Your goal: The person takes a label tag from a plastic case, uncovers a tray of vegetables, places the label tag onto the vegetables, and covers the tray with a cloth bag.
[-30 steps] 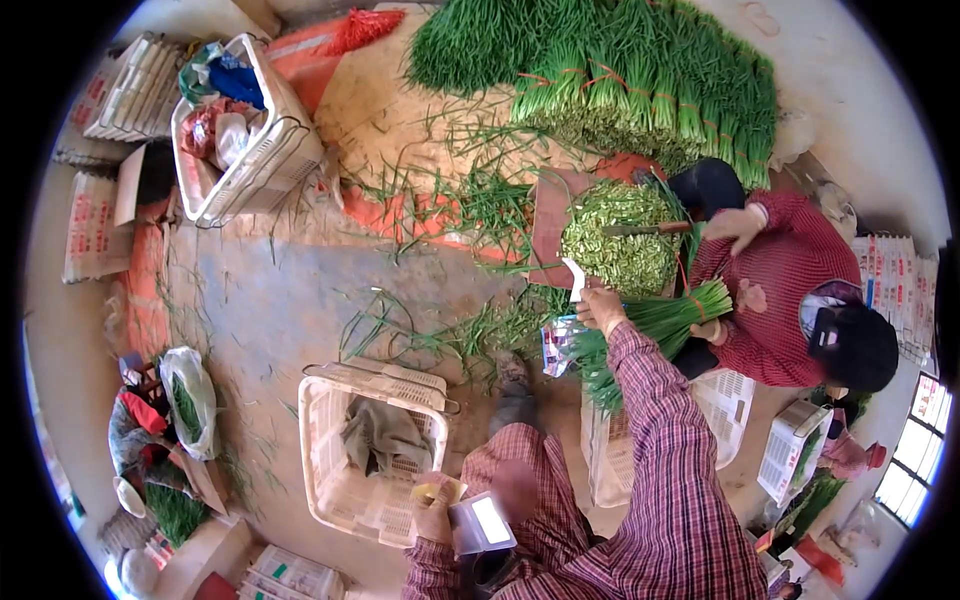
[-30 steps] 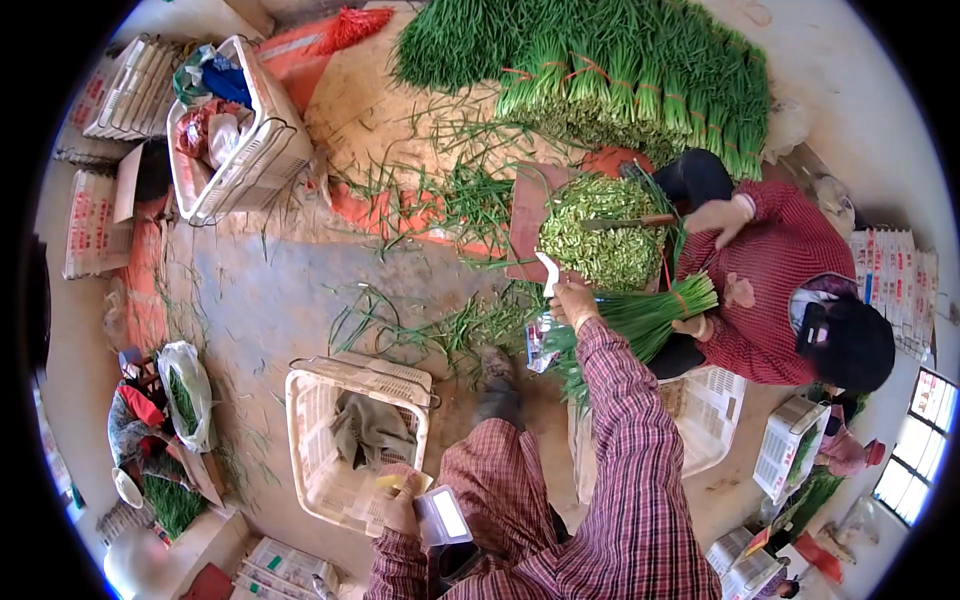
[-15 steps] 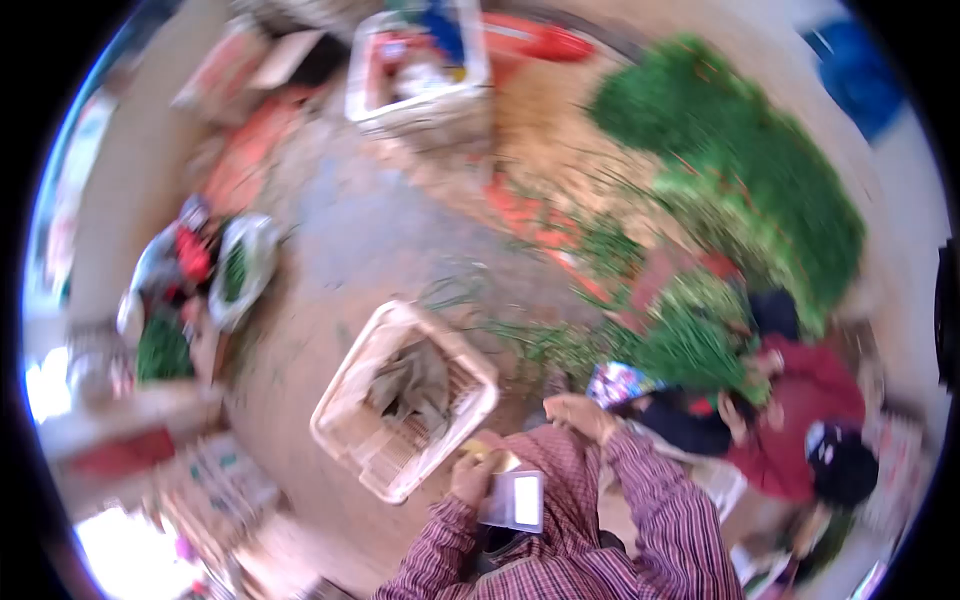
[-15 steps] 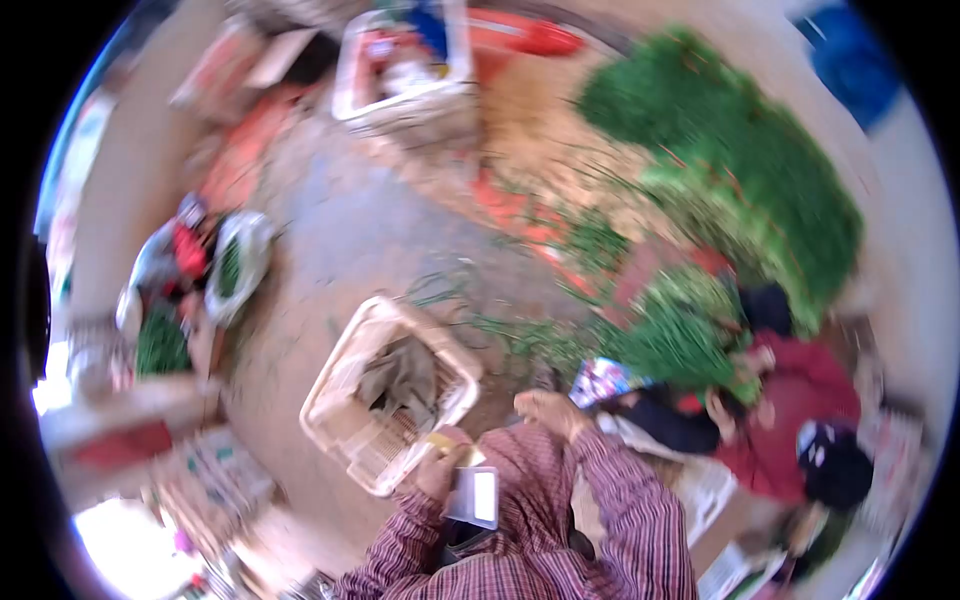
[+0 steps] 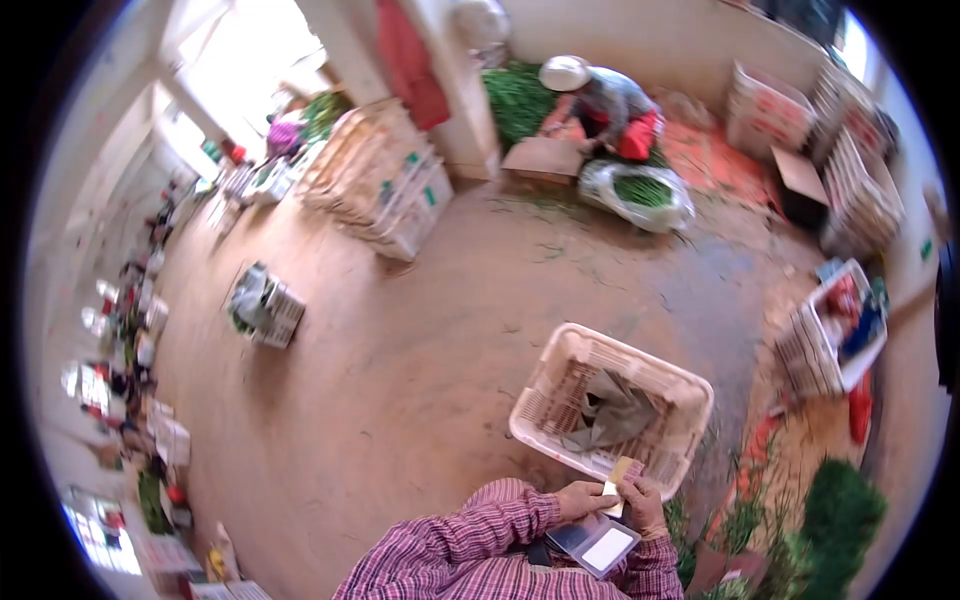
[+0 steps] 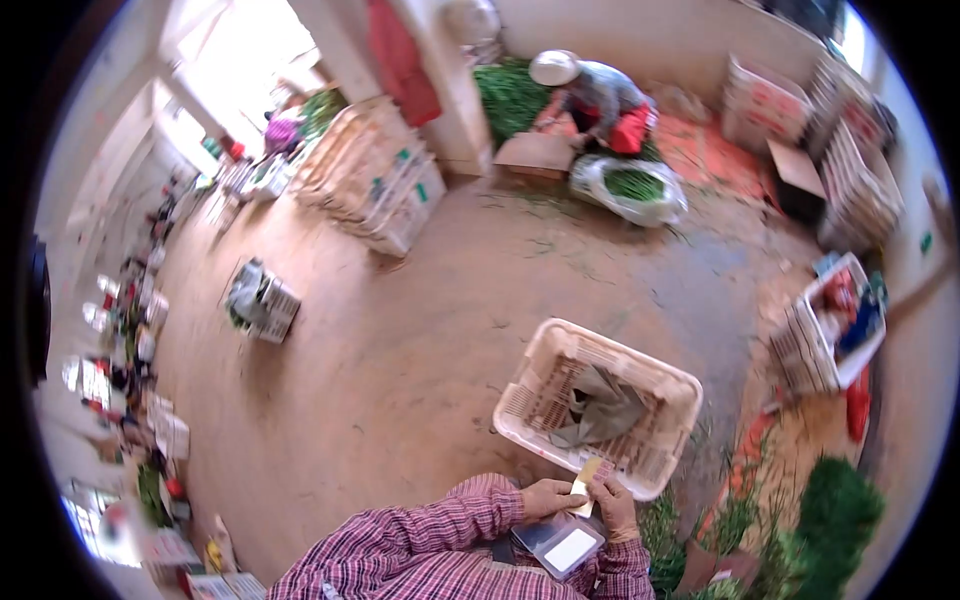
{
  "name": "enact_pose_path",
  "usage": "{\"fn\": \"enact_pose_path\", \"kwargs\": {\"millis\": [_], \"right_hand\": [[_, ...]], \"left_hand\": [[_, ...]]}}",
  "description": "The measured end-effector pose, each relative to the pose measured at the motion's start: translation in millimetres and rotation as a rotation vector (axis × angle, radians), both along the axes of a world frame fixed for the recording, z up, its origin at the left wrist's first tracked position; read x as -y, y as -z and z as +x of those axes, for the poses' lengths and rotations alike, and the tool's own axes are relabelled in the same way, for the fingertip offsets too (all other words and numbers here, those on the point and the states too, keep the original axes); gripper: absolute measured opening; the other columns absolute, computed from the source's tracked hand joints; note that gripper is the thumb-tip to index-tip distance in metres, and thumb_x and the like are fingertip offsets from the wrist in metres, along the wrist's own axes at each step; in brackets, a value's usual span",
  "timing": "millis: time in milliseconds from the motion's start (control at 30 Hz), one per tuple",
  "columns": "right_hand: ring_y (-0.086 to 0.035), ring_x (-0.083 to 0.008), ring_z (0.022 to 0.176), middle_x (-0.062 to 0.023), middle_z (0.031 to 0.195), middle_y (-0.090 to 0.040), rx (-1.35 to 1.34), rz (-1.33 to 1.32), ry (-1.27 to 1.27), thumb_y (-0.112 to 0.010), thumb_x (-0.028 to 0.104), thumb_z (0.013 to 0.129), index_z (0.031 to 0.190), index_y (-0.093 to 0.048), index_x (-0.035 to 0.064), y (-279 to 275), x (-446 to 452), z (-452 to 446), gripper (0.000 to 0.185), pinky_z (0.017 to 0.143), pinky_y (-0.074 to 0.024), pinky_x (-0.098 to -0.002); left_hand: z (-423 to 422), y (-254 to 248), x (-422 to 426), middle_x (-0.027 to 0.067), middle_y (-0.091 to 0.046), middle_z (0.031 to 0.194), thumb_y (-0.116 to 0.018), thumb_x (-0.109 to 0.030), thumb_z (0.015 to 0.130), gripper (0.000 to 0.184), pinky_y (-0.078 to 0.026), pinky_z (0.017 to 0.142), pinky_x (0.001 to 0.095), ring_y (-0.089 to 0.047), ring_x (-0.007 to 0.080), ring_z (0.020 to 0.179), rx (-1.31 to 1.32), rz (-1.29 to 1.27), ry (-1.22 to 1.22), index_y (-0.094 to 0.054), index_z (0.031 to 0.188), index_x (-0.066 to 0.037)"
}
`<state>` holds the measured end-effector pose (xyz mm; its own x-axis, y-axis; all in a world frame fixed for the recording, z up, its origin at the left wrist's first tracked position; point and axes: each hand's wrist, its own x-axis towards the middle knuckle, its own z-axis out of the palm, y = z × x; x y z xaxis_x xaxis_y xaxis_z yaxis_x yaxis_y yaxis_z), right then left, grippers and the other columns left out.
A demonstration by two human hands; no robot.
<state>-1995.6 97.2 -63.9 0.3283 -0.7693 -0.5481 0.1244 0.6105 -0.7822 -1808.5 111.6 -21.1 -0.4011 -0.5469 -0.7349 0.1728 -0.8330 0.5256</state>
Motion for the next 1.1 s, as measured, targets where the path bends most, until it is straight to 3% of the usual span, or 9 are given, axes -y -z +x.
{"fn": "enact_pose_path", "kwargs": {"millis": [67,167,300,367,533,633,833,1033,1100], "right_hand": [[-0.059,-0.0104,0.083,-0.0022,0.1,-0.066,0.037,-0.043,-0.029,-0.062,0.017,0.093,0.111,-0.066,-0.0024,-7,18,45,0.026,0.075,-0.0492,-0.0251],[-0.061,-0.0105,0.083,-0.003,0.099,-0.067,0.027,0.033,-0.115,-0.061,0.017,0.094,0.112,-0.065,-0.0011,-52,45,101,0.026,0.073,-0.0486,-0.0249],[-0.061,-0.0102,0.081,-0.0028,0.096,-0.067,-0.067,-0.07,-0.344,-0.062,0.018,0.094,0.11,-0.065,-0.001,-42,78,142,0.025,0.072,-0.0488,-0.0245],[-0.06,-0.0094,0.081,-0.0014,0.093,-0.066,-0.041,-0.113,-0.425,-0.064,0.021,0.094,0.109,-0.065,-0.0015,-26,89,159,0.028,0.072,-0.0485,-0.0241],[-0.056,-0.0082,0.081,-0.0002,0.092,-0.064,-0.088,-0.088,-0.677,-0.065,0.02,0.093,0.11,-0.065,-0.0023,-28,92,222,0.028,0.073,-0.046,-0.0233],[-0.057,-0.0085,0.082,-0.0001,0.093,-0.065,-0.045,-0.103,-0.813,-0.064,0.021,0.094,0.111,-0.064,-0.0013,-15,95,268,0.028,0.075,-0.0466,-0.0238],[-0.059,-0.0091,0.085,-0.0013,0.094,-0.067,-0.173,-0.119,-1.05,-0.064,0.023,0.094,0.112,-0.065,-0.0016,-5,97,381,0.03,0.078,-0.0481,-0.0246],[-0.06,-0.0109,0.087,-0.0022,0.098,-0.067,-0.236,-0.204,-1.219,-0.066,0.018,0.092,0.118,-0.064,-0.0008,-4,75,517,0.032,0.08,-0.049,-0.0254],[-0.061,-0.0112,0.091,-0.0032,0.101,-0.068,-0.272,-0.291,-1.298,-0.066,0.018,0.092,0.118,-0.064,-0.0015,1,68,568,0.033,0.082,-0.0495,-0.0265]], "left_hand": [[48,-15,-5,0.0034,-0.069,0.096,-0.065,-0.025,0.094,0.026,-0.052,0.071,0.0251,-0.063,0.0094,0.082,0.043,-0.015,-0.011,-0.068,0.109,-0.003],[110,7,-24,0.0015,-0.069,0.099,-0.061,-0.025,0.097,0.024,-0.049,0.084,0.0244,-0.061,0.0082,0.091,0.145,-0.442,0.007,-0.069,0.106,-0.004],[155,9,-66,0.0026,-0.069,0.102,-0.061,-0.026,0.097,0.025,-0.048,0.087,0.0248,-0.061,0.0096,0.094,0.222,-0.522,-0.179,-0.068,0.106,-0.004],[166,22,-89,0.0027,-0.068,0.098,-0.062,-0.03,0.097,0.028,-0.049,0.077,0.0228,-0.061,0.0083,0.088,0.163,-0.53,-0.45,-0.067,0.105,-0.004],[183,18,-153,0.0007,-0.064,0.089,-0.064,-0.038,0.094,0.036,-0.044,0.057,0.0181,-0.056,0.0054,0.072,0.203,-0.227,-0.587,-0.066,0.105,-0.004],[194,38,-183,0.0013,-0.065,0.093,-0.066,-0.034,0.094,0.033,-0.048,0.066,0.0205,-0.059,0.0073,0.079,0.235,-0.414,-0.786,-0.066,0.107,-0.004],[256,30,-210,0.0035,-0.066,0.101,-0.067,-0.02,0.094,0.026,-0.049,0.086,0.0263,-0.06,0.0102,0.094,0.107,-0.223,-0.926,-0.065,0.112,-0.002],[383,25,-220,0.0004,-0.068,0.085,-0.062,-0.01,0.094,0.022,-0.045,0.056,0.0188,-0.056,0.0052,0.063,0.305,-0.049,-1.114,-0.065,0.115,-0.001],[433,24,-218,0.0015,-0.068,0.087,-0.062,-0.009,0.094,0.021,-0.047,0.058,0.0196,-0.058,0.006,0.066,0.288,-0.058,-1.281,-0.066,0.114,-0.002]]}}
